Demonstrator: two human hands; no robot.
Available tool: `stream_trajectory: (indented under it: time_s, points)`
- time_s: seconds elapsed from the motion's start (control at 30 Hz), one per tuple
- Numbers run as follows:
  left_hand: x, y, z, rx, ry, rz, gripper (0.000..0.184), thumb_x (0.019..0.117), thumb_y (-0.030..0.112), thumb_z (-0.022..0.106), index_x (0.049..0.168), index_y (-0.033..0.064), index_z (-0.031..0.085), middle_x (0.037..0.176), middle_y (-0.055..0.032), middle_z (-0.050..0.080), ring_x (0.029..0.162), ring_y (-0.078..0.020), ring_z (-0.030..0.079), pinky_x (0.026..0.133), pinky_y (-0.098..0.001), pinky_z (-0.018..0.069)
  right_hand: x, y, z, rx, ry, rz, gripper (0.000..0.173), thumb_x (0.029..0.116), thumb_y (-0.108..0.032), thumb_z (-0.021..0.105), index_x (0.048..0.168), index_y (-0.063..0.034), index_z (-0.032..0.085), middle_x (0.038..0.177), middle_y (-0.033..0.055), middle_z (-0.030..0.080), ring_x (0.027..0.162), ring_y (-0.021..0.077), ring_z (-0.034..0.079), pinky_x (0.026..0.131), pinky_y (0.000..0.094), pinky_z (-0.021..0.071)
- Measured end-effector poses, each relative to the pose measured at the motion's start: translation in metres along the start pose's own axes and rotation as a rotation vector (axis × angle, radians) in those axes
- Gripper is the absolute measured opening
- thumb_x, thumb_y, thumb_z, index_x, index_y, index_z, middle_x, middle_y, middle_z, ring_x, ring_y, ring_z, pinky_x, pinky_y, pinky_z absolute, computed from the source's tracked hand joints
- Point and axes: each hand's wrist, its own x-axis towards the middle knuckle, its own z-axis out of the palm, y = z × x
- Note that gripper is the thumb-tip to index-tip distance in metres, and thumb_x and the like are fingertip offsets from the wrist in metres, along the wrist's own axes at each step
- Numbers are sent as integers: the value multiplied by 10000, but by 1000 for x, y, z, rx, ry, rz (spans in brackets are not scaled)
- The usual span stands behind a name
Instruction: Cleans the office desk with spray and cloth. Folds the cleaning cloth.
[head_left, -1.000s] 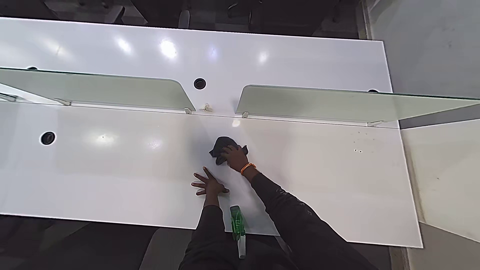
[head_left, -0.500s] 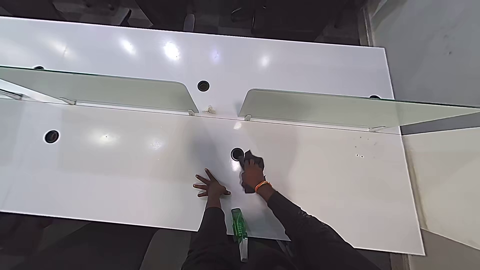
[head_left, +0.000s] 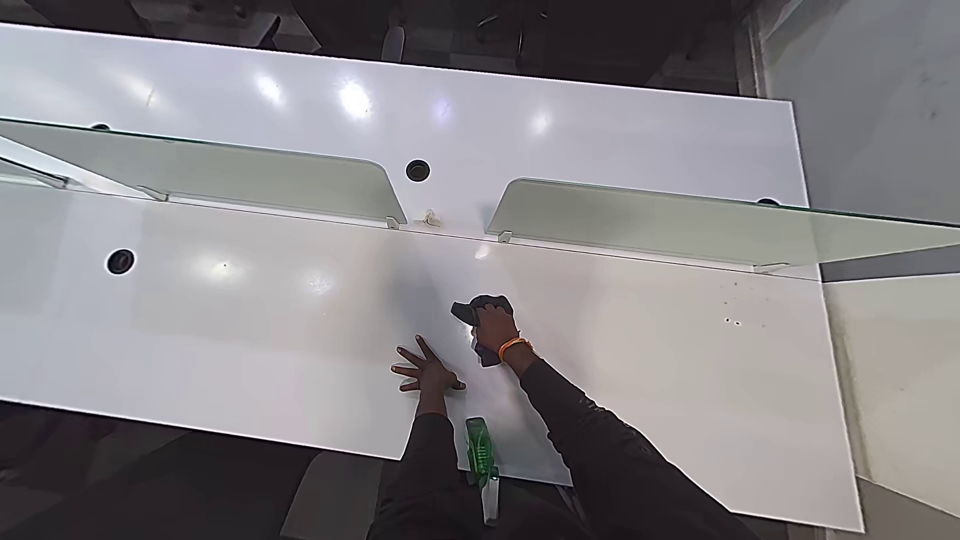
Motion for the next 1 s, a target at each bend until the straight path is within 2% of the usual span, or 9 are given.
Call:
stream_trajectory:
  time_s: [0.2, 0.33, 0.4, 0.53, 0.6, 0.67, 0.77, 0.83, 1.0]
  points:
    - [-1, 2, -1, 6, 8, -6, 1802, 348, 395, 1031, 1624, 294, -236, 1567, -242, -467, 1445, -662, -252, 932, -926, 265, 10, -10, -11, -19, -73, 48, 499, 840, -331, 724, 1219, -12, 664, 1327, 228, 613, 1236, 444, 580, 889, 647, 521]
    - [-2, 1, -4, -9, -4, 8, 1817, 328, 396, 1033, 1627, 281, -233, 1565, -231, -475, 1450, -661, -242, 939, -922, 264, 18, -9, -13, -3, -81, 62, 525, 825, -358, 716, 1239, -40, 662, 1338, 199, 621, 1224, 421, 599, 880, 637, 530]
    - [-1, 0, -3, -17, -6, 10, 1818, 326, 396, 1030, 1625, 279, -236, 1556, -232, -486, 1447, -662, -250, 945, -924, 254, 17, -6, -6, 4, -33, 53, 553, 826, -356, 704, 1289, -60, 645, 1355, 187, 614, 1237, 417, 589, 888, 635, 525]
    - [2, 0, 0, -13, -2, 20, 1837, 311, 403, 1030, 1618, 276, -254, 1550, -243, -488, 1436, -677, -251, 922, -943, 238, -9, -10, 26, 25, 170, 41, 589, 888, -259, 648, 1443, -87, 555, 1441, 205, 547, 1299, 451, 522, 954, 658, 474]
    - [1, -1, 0, -20, 0, 19, 1839, 306, 399, 1034, 1620, 282, -247, 1553, -240, -485, 1436, -672, -259, 923, -938, 248, -24, -13, 49, 16, 233, 14, 674, 899, -261, 631, 1546, -159, 470, 1541, 199, 468, 1339, 458, 490, 980, 659, 456]
    - [-2, -1, -2, -22, 2, 16, 1826, 325, 382, 1036, 1621, 286, -245, 1555, -241, -483, 1436, -670, -263, 930, -929, 259, -38, -5, 68, -10, 247, -99, 659, 912, -277, 619, 1552, -219, 470, 1583, 185, 433, 1370, 453, 471, 988, 656, 443]
    - [-1, -1, 0, -29, 18, 29, 1822, 326, 377, 1039, 1626, 283, -233, 1553, -250, -481, 1427, -686, -257, 924, -931, 256, -49, 32, 77, -78, 212, -308, 573, 944, -288, 603, 1511, -273, 520, 1584, 121, 465, 1395, 415, 472, 1033, 655, 421]
    - [-1, -2, 1, -46, 16, 26, 1835, 315, 370, 1043, 1621, 296, -243, 1546, -238, -495, 1428, -672, -277, 938, -933, 243, -56, 69, 75, -79, 241, -312, 543, 926, -286, 615, 1467, -282, 563, 1565, 81, 497, 1391, 385, 488, 1043, 647, 425]
    - [-1, -1, 1, -35, 28, 30, 1812, 335, 359, 1038, 1624, 298, -234, 1553, -247, -482, 1430, -687, -248, 922, -934, 258, -87, 179, 73, 9, 394, 81, 517, 941, -290, 591, 1455, -228, 588, 1563, 125, 493, 1416, 400, 470, 1053, 653, 428]
